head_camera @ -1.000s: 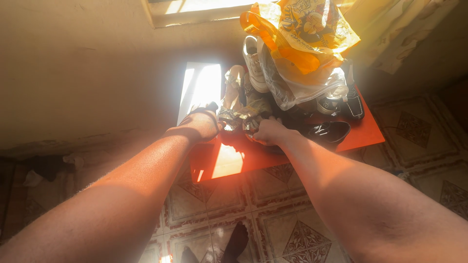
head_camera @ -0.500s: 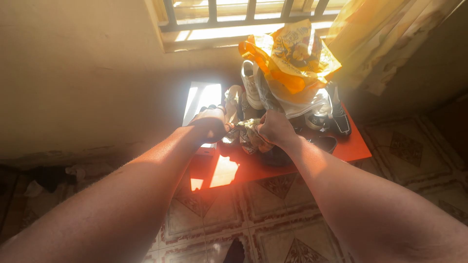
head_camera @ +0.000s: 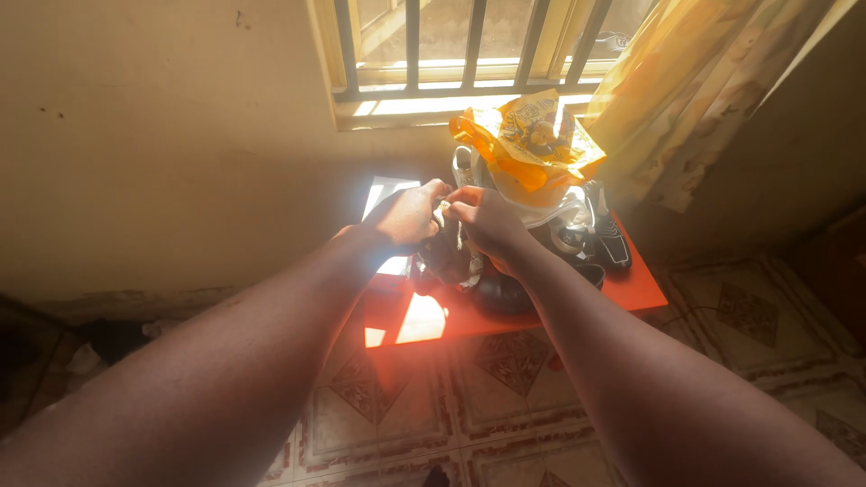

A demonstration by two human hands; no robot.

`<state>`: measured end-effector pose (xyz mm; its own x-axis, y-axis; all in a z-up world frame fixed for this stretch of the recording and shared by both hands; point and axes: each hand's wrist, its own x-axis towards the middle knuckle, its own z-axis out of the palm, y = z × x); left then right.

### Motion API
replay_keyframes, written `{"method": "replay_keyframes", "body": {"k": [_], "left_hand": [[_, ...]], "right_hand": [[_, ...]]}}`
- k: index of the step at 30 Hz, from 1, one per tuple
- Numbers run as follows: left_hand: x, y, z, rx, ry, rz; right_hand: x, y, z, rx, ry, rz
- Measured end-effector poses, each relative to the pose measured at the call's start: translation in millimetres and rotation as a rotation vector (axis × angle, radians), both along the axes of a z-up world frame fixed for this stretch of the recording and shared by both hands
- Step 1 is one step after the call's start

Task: Polishing a pair of black leather shoes using a cloth.

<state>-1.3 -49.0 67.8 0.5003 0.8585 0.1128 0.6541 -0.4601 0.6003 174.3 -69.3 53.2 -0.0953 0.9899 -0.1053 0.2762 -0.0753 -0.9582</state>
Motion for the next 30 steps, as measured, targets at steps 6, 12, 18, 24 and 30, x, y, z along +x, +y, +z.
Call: {"method": "replay_keyframes", "body": {"k": [6,12,18,24,30], "left_hand": [[-18,-26,-10,-0.372,-0.302,0.261],[-24,-76,2,0.362,-0.198,0.321],[-23,-102,18,0.302,-0.304,0.341],[4,-108,44,0.292,-0.339,0.335],[75,-98,40,0.287,-0.502,0.279]], "right_hand": [[-32,-46,34,-0.01,0.101,-0.057],[-26,-73,23,0.108,0.103,-0.043],[4,-106,51,0.058,0.046,-0.002],[41,-122,83,0.189,-0.171,0.028],[97,-118,96,0.101,-0.064,0.057]]}}
